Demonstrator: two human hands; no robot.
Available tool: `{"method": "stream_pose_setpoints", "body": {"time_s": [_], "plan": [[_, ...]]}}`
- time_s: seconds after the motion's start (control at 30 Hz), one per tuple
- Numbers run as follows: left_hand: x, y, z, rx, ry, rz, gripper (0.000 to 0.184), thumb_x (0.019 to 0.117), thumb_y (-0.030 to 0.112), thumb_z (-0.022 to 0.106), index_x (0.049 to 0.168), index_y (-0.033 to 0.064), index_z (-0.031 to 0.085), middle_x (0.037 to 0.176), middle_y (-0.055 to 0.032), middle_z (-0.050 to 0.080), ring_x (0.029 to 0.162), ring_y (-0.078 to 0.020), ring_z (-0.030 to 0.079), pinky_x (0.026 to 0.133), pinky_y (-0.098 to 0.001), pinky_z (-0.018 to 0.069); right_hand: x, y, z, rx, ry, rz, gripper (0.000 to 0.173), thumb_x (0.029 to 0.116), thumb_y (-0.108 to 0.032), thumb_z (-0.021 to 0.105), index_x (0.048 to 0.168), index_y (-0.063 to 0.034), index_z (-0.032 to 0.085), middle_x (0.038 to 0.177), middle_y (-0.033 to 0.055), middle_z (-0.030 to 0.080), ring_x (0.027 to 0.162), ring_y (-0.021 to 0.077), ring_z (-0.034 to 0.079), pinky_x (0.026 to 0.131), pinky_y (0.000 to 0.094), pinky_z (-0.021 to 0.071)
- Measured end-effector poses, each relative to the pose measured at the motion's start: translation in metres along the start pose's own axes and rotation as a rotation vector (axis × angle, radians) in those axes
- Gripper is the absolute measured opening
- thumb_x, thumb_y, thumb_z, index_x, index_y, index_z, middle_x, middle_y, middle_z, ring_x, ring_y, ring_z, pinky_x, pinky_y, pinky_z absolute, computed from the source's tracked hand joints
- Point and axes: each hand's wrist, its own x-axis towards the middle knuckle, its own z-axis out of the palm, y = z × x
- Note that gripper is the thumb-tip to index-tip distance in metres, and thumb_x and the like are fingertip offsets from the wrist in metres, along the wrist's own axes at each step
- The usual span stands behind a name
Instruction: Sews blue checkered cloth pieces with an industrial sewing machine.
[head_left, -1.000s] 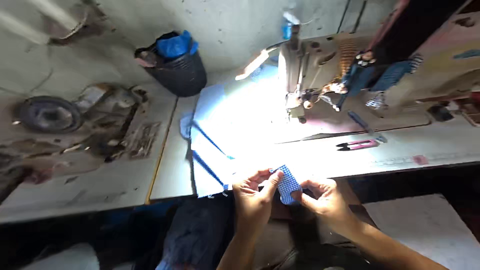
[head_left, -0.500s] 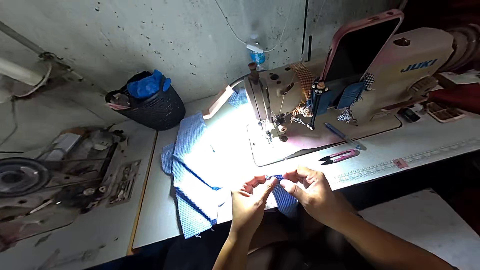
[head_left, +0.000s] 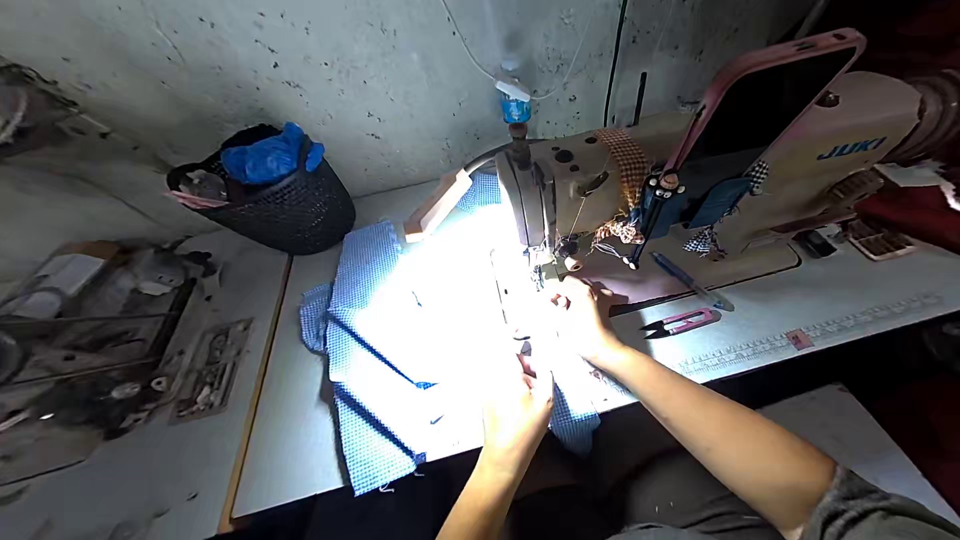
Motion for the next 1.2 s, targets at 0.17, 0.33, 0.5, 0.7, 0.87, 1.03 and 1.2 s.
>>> {"method": "stream_pose_setpoints", "body": {"time_s": [0.17,0.33,0.5,0.7,0.87,1.03,1.2], "plan": [[0.036,-0.014,0.001,0.325,-0.070,0.436,0.056,0.0977,0.014,0.053,0.153,0.0082,0.046,0.147,-0.0067,0.058,0.131,-0.0224,0.058,0.107,-0.0443,0.0471,0.007,-0.001,0.011,-0.058,0.092,0.012,0.011,0.0935,-0.011,0.068,0.093,-0.0050,0.077,0.093,0.0117,0.071,0.095,0.0291,0.066,0.093,0.0603,0.0429],[0.051,-0.034,0.007,0.518,-0.086,0.562,0.059,0.0996,0.028,0.040,0.156,0.0098,0.043,0.161,-0.0021,0.044,0.148,-0.0196,0.041,0.120,-0.0488,0.0318,0.006,0.004,0.007,-0.031,0.112,-0.042,0.016,0.0961,-0.015,0.065,0.104,-0.0015,0.068,0.086,0.0126,0.066,0.085,0.0280,0.065,0.085,0.0542,0.0491],[0.053,-0.043,0.009,0.424,-0.142,0.543,0.060,0.1015,0.029,0.037,0.158,0.0091,0.039,0.166,-0.0016,0.035,0.154,-0.0200,0.029,0.123,-0.0526,0.0224,-0.009,0.023,-0.010,-0.326,-0.033,-0.364,0.031,0.0962,-0.018,0.057,0.120,-0.0167,0.076,0.104,0.0088,0.067,0.103,0.0283,0.062,0.096,0.0577,0.0375],[0.055,-0.043,0.009,0.375,-0.130,0.535,0.061,0.0990,0.030,0.040,0.157,0.0131,0.042,0.165,0.0009,0.036,0.155,-0.0215,0.026,0.122,-0.0574,0.0227,-0.015,0.020,-0.011,-0.348,-0.063,-0.273,0.031,0.0967,-0.023,0.054,0.118,-0.0181,0.076,0.105,0.0063,0.066,0.104,0.0273,0.060,0.095,0.0590,0.0354],[0.066,-0.042,0.007,0.339,-0.151,0.514,0.062,0.0968,0.027,0.042,0.157,0.0119,0.043,0.164,-0.0006,0.038,0.156,-0.0263,0.025,0.120,-0.0599,0.0227,-0.010,0.012,-0.010,-0.364,-0.063,-0.219,0.034,0.0975,-0.021,0.055,0.125,-0.0199,0.075,0.113,0.0075,0.067,0.111,0.0305,0.059,0.098,0.0625,0.0343],[0.080,-0.047,0.004,0.301,-0.161,0.559,0.061,0.0951,0.027,0.043,0.154,0.0115,0.047,0.163,-0.0024,0.041,0.155,-0.0276,0.027,0.122,-0.0597,0.0187,-0.010,0.012,-0.007,-0.400,-0.044,-0.173,0.037,0.1000,-0.024,0.052,0.132,-0.0257,0.071,0.118,0.0072,0.067,0.118,0.0324,0.058,0.100,0.0662,0.0324],[0.078,-0.048,0.008,0.282,-0.152,0.569,0.062,0.0937,0.026,0.042,0.153,0.0110,0.048,0.161,-0.0057,0.043,0.153,-0.0301,0.029,0.120,-0.0615,0.0213,-0.011,0.011,-0.008,-0.374,-0.072,-0.137,0.039,0.0998,-0.022,0.052,0.133,-0.0263,0.071,0.118,0.0065,0.066,0.116,0.0311,0.055,0.100,0.0647,0.0302]]}}
